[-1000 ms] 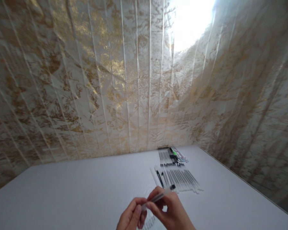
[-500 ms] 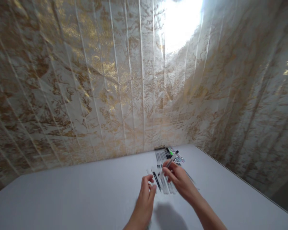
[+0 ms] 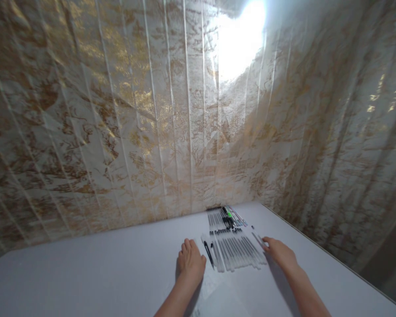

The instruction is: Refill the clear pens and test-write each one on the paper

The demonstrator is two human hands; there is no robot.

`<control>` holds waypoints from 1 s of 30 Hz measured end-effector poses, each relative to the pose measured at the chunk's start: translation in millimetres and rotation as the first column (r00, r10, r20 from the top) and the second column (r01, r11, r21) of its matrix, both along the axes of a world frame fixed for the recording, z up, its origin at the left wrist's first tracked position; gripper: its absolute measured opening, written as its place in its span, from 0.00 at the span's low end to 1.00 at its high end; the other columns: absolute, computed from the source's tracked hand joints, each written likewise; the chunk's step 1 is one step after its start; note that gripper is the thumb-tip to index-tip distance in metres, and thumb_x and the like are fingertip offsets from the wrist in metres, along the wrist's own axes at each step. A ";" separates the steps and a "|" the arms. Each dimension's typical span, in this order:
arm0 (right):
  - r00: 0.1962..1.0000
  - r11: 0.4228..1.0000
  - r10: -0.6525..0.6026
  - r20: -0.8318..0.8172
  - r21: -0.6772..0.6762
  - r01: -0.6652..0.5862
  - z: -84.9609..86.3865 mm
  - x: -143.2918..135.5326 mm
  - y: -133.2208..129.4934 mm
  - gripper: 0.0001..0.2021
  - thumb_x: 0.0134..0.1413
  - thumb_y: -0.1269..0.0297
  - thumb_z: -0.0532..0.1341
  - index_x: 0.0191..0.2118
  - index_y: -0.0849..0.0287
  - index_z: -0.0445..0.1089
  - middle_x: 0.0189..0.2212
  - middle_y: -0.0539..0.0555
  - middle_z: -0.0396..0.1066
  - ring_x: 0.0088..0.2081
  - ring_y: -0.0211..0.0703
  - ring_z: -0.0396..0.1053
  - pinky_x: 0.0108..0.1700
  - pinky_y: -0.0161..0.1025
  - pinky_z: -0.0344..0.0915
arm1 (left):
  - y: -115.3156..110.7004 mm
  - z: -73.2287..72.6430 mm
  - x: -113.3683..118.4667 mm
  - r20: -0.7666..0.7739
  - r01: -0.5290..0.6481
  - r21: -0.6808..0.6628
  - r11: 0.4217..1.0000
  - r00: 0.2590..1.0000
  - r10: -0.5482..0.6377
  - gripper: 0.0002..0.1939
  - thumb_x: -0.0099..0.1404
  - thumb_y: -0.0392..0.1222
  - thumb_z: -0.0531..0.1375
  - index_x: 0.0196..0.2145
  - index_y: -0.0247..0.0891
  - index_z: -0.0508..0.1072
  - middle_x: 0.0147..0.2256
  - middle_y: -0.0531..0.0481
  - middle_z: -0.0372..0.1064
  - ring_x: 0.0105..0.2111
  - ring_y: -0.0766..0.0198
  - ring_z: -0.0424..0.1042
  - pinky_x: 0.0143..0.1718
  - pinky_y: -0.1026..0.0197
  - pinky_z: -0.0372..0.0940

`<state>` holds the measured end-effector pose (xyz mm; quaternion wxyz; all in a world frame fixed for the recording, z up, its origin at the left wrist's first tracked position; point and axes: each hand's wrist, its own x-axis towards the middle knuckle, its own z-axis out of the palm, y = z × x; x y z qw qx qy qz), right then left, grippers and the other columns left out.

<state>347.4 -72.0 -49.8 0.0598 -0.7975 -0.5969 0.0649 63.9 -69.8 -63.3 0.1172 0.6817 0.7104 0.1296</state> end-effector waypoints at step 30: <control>0.952 0.955 0.297 0.077 0.001 -0.298 4.9 -190.6 10.7 0.10 0.51 0.75 0.60 0.39 0.65 0.75 0.39 0.69 0.77 0.43 0.58 0.76 0.41 0.44 0.67 | -35.0 -24.7 -125.7 0.739 0.118 0.033 0.992 0.666 -0.104 0.09 0.60 0.46 0.48 0.33 0.40 0.62 0.24 0.55 0.67 0.22 0.66 0.67 0.26 0.64 0.59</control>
